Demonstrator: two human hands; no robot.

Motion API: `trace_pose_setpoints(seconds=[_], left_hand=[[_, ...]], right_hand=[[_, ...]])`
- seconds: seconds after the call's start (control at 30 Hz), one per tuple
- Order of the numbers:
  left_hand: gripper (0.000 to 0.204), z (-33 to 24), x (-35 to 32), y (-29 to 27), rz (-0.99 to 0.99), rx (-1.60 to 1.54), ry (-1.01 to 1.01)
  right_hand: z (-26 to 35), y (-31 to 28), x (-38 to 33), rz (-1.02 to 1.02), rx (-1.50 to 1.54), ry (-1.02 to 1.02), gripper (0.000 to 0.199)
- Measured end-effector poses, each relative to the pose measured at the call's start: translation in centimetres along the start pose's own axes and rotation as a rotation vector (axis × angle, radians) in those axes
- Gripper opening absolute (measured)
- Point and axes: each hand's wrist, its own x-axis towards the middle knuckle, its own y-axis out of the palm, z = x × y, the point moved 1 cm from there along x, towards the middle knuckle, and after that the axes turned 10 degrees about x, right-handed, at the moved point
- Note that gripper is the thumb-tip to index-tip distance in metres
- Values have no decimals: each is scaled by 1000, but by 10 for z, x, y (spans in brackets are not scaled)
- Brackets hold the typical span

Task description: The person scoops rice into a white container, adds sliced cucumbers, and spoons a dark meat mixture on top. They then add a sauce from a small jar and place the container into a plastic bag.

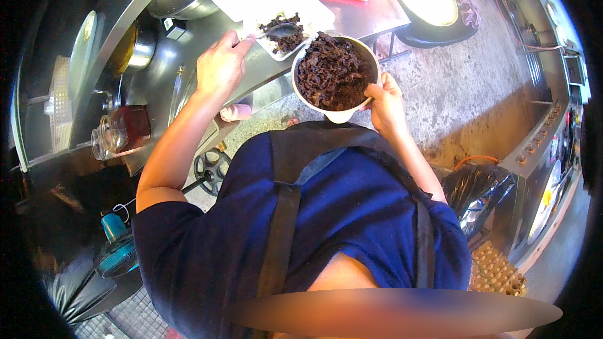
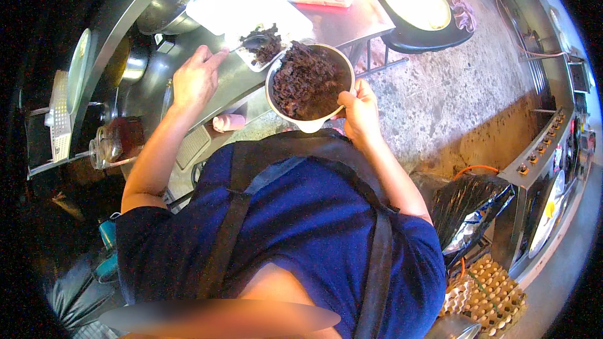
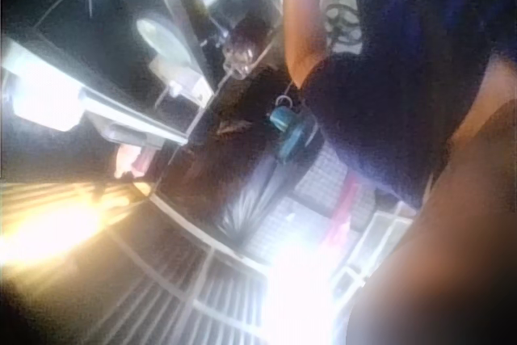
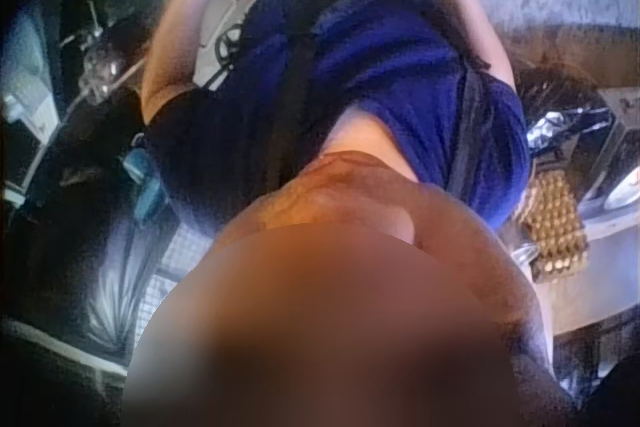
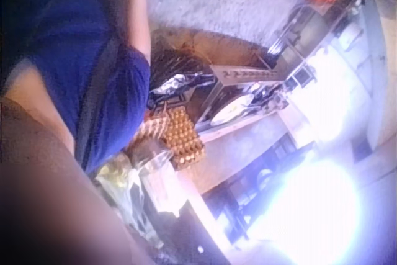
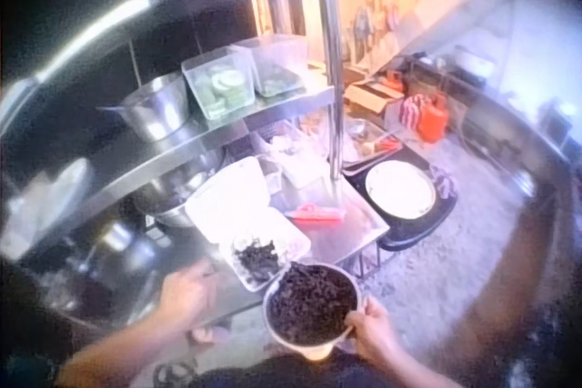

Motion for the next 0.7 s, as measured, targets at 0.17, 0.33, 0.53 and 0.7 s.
trace_pose_setpoints(seconds=[0.17, 0.33, 0.53, 0.7], left_hand=[[22, -54, -11, -20, 112, 7, 354], [22, -76, -8, -13, 258, -162, 469], [22, -43, 3, 18, 495, -685, 366], [23, -17, 13, 10, 665, -851, 153]], right_hand=[[4, 11, -2, 16, -28, 12, 16], [0, 16, -3, 16, -13, -2, 15], [-6, 11, -2, 2, 15, 17, 15], [-7, 11, 2, -5, 33, 5, 15]])
